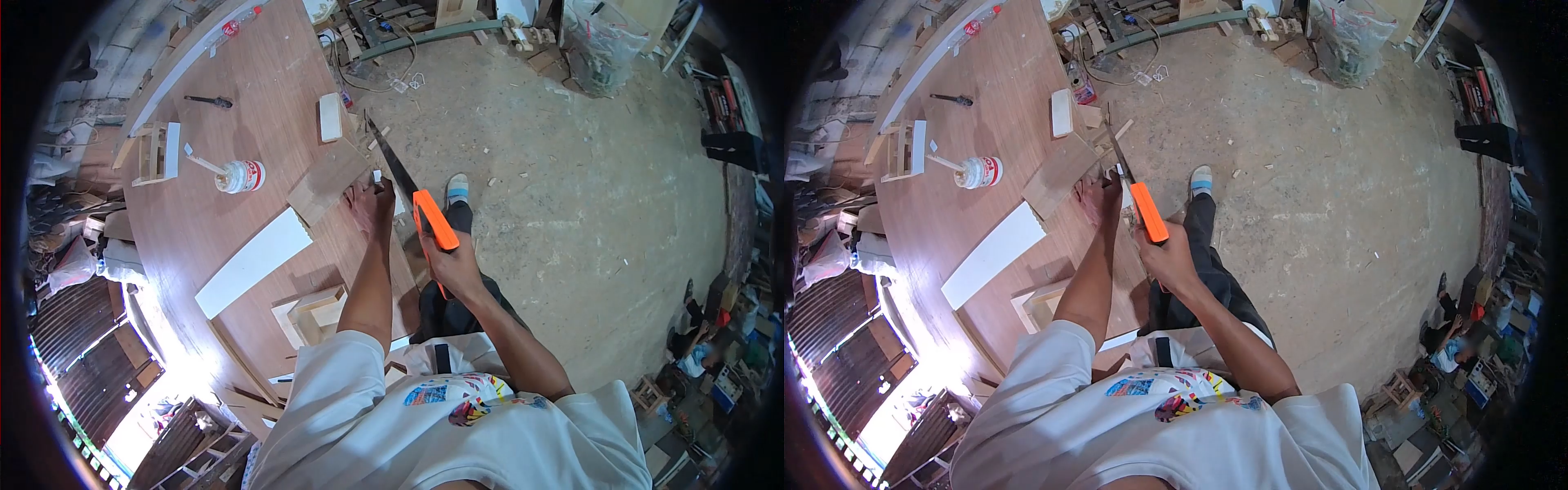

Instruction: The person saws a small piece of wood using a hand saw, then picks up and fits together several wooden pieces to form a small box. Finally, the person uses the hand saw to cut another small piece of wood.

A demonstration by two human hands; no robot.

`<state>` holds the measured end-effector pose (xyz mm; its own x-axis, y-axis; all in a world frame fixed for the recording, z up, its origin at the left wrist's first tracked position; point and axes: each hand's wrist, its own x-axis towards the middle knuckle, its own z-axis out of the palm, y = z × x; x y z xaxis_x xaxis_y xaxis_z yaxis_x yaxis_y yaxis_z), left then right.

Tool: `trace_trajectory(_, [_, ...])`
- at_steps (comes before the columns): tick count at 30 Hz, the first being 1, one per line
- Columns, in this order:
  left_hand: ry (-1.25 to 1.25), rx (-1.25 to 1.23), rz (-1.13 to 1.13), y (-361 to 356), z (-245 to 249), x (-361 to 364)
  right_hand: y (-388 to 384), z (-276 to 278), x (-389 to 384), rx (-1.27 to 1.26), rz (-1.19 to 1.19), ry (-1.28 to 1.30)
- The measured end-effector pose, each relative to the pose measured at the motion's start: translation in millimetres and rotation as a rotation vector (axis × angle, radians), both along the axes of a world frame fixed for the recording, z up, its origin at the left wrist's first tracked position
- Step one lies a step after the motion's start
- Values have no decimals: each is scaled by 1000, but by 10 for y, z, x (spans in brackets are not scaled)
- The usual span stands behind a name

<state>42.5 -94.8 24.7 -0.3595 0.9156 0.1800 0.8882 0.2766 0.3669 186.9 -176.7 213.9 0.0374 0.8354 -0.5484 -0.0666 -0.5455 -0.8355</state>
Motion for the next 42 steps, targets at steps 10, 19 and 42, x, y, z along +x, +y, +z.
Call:
trace_trajectory(10, [61,135,-66,-6,-118,-48,-88,-162,-191,169,122,-144])
trace_trajectory(19, [1,17,-63,11,-34,-106,-105,-126,-266,185,182,-188])
trace_trajectory(42, [-96,-149,-29,-42,23,-60,-63,-93,-248,154,246,-202])
